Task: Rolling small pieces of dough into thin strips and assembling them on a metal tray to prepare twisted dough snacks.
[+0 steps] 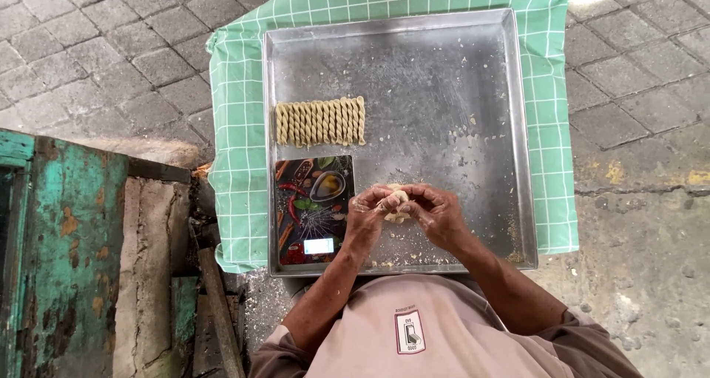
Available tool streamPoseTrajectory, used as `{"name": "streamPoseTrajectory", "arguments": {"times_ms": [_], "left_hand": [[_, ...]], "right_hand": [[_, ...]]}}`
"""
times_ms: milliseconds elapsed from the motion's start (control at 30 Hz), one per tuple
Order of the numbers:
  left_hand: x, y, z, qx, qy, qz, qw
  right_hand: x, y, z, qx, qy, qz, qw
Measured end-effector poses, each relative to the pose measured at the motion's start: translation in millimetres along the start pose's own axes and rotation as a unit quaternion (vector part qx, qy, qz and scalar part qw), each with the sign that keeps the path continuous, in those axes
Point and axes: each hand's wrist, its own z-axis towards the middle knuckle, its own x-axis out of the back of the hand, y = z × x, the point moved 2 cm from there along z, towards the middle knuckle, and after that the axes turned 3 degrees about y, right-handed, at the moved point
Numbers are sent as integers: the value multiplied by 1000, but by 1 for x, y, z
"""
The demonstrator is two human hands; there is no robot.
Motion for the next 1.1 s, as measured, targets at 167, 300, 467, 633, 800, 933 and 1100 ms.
{"name": "streamPoseTrajectory", "arguments": {"times_ms": [167, 300, 467, 633, 800, 933, 1100], "left_hand": [[2, -12, -2, 23, 22, -52, 998], [1, -7, -5, -12, 39, 26, 999], [-3, -9, -10, -31, -8, 115, 993], [2, -19, -8, 25, -66, 94, 993], [-12, 3, -12, 45, -68, 102, 991], [-8, -13, -9, 49, -34, 152, 987], [-6, -14, -7, 81, -2, 83, 993]], "right_hand": [[12, 10, 9, 43, -17, -71, 996], [13, -1, 15, 66, -28, -68, 995], [6, -1, 11, -13, -7, 59, 998], [13, 22, 12, 74, -49, 25, 996], [15, 23, 19, 110, -18, -16, 994], [14, 22, 21, 135, -38, -65, 988], [12, 30, 10, 72, -44, 1, 996]]}}
